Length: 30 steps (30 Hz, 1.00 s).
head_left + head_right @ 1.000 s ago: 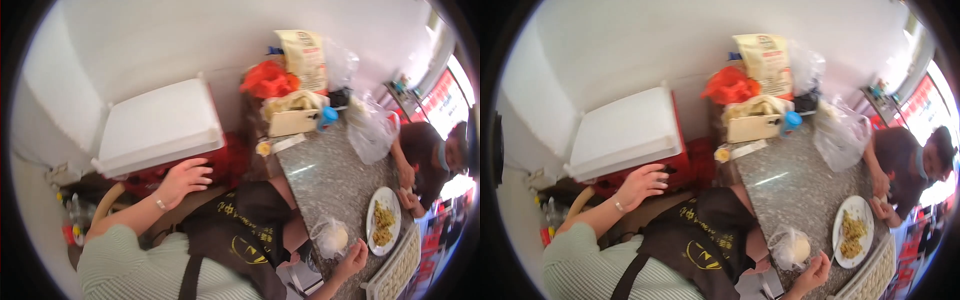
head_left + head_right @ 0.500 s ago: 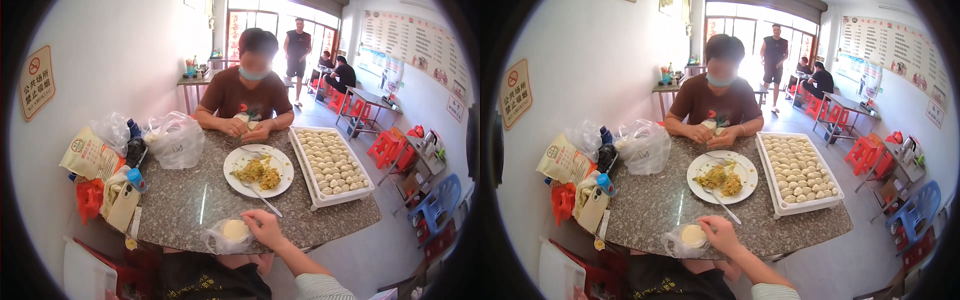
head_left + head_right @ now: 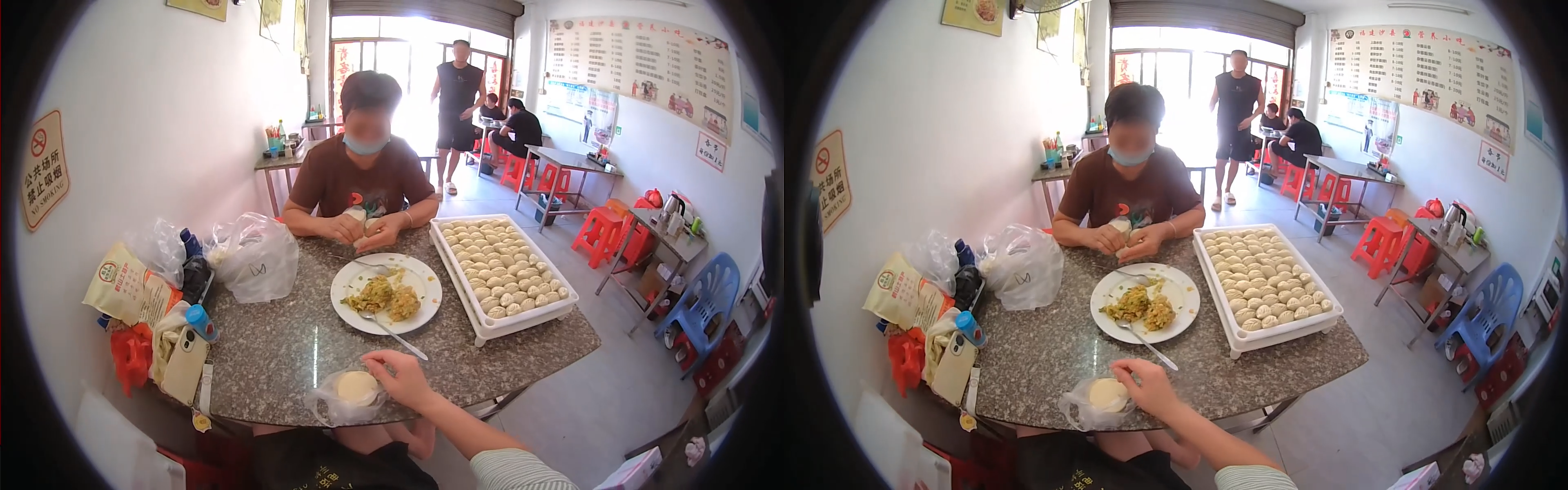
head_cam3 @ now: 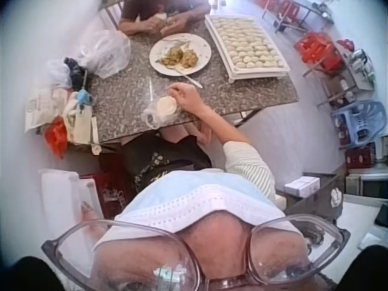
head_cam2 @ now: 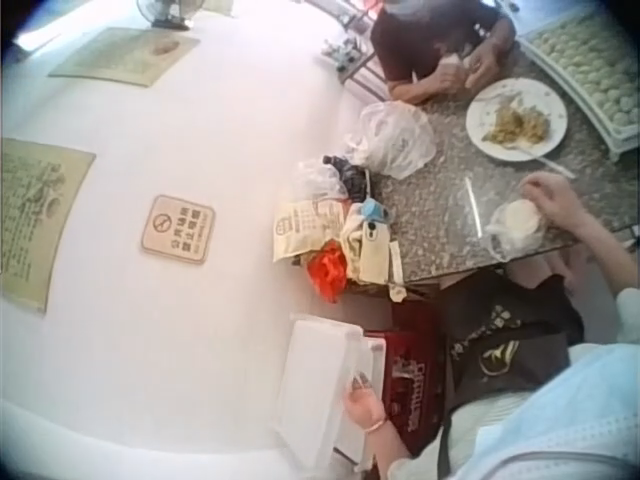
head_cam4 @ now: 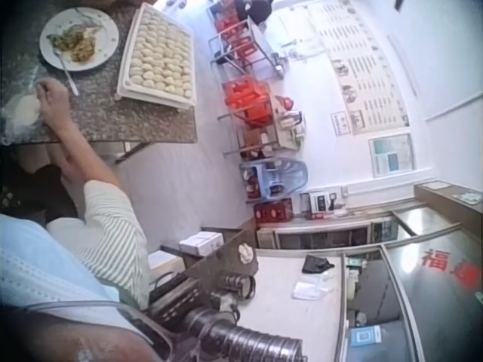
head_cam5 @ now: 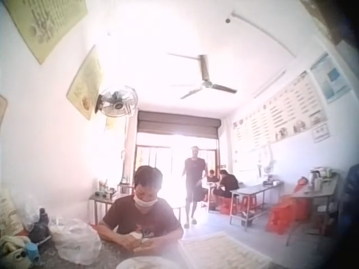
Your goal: The recorder is sitting at a table in a restaurant, filling dumpling wrappers with a vegetable and egg mixture and folding them into dumplings.
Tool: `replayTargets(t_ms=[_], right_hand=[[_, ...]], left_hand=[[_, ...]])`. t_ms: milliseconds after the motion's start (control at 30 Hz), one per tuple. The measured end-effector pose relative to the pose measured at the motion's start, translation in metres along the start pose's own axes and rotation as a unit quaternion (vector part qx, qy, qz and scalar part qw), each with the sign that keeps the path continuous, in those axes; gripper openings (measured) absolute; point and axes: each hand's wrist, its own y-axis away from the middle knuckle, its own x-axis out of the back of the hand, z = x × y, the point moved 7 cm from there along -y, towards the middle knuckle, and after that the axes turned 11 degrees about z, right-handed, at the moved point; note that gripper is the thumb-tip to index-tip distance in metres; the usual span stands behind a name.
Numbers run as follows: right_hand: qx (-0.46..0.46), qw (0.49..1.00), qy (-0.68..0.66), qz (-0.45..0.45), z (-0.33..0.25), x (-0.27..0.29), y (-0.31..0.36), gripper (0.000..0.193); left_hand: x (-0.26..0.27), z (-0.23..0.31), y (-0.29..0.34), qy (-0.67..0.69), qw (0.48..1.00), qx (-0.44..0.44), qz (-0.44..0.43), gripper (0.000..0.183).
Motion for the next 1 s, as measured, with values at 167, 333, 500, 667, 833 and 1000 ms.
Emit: replayTargets(t_ms=[167, 333, 500, 667, 833, 1000], right_hand=[[-0.065, 0.994, -0.081, -0.021, -0.001, -0.006, 0.005, 0.022], [-0.171, 0.918, -0.329, -0.138, -0.031, -0.041, 0.020, 0.048], [-0.123, 0.875, -0.451, -0.124, -0.053, -0.019, 0.015, 0.062], [-0.199, 0.826, -0.527, -0.004, -0.029, 0.038, 0.027, 0.059], [-0.190, 0.881, -0.352, 0.253, 0.007, 0.098, 0.053, 0.059], [-0.201, 0.796, -0.550, 0.154, 0.028, 0.107, 0.085, 0.057]], left_hand=[[-0.066, -0.056, 0.008, -0.123, 0.987, 0.017, -0.098, 0.039], [-0.149, -0.126, 0.034, -0.160, 0.955, 0.061, -0.243, 0.043], [-0.189, -0.214, 0.060, -0.203, 0.898, 0.174, -0.350, 0.051], [-0.229, -0.278, 0.099, -0.219, 0.799, 0.230, -0.511, 0.051], [-0.252, -0.318, 0.133, -0.225, 0.737, 0.332, -0.544, 0.049], [-0.268, -0.340, 0.162, -0.298, 0.651, 0.371, -0.591, 0.048]])
